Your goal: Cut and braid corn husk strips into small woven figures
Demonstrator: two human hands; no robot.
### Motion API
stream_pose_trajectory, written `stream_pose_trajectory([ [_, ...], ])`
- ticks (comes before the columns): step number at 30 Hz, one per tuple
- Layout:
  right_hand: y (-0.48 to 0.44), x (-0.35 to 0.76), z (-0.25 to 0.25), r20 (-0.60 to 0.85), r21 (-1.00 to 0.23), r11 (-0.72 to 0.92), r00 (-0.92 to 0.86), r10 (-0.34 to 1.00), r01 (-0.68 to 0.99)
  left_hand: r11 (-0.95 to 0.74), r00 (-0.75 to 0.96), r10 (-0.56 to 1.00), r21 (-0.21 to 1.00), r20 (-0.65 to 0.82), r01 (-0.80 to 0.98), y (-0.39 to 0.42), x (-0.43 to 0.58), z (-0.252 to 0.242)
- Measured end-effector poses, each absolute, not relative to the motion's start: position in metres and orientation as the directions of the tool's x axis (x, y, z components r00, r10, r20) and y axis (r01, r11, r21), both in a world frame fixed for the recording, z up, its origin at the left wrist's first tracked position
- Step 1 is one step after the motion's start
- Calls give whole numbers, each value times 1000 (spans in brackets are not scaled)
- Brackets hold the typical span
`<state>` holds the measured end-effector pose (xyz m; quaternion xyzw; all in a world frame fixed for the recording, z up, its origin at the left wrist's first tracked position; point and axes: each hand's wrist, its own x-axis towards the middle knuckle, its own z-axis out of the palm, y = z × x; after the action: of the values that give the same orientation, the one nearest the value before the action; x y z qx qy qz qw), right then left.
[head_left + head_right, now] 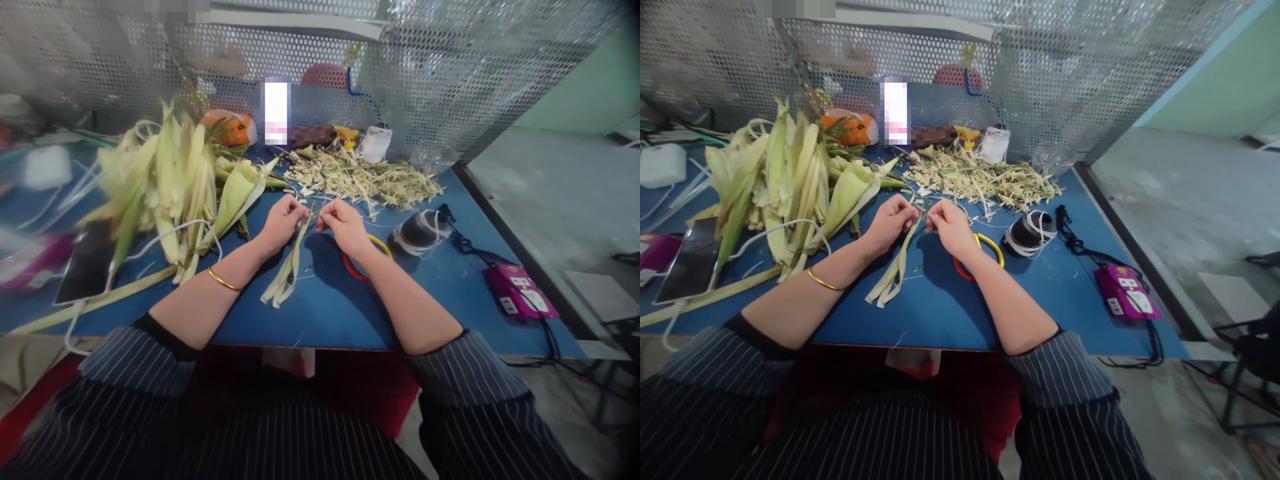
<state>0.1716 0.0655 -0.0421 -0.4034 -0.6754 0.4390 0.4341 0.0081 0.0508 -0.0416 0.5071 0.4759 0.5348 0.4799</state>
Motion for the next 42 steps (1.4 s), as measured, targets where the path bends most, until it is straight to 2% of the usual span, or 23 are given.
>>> stream_pose_trajectory([
  [11,67,173,-47,217,-933,295,-329,919,208,-80,4,997,997,80,19,52,7,-48],
  [16,66,175,-39,160,-962,219,-310,937,164,-55,91,995,996,49,72,47,4,-40],
  [20,66,179,-31,202,-964,242,-285,937,110,6,143,990,998,-16,67,44,2,-36],
  [29,56,176,-24,159,-986,168,-378,912,-9,111,193,974,993,-118,46,36,5,-32],
  [37,54,176,-22,111,-993,115,-347,931,-9,163,331,928,985,-173,57,38,1,-32],
  [42,59,175,-27,89,-996,93,-358,930,-5,149,342,924,985,-172,93,39,0,-34],
])
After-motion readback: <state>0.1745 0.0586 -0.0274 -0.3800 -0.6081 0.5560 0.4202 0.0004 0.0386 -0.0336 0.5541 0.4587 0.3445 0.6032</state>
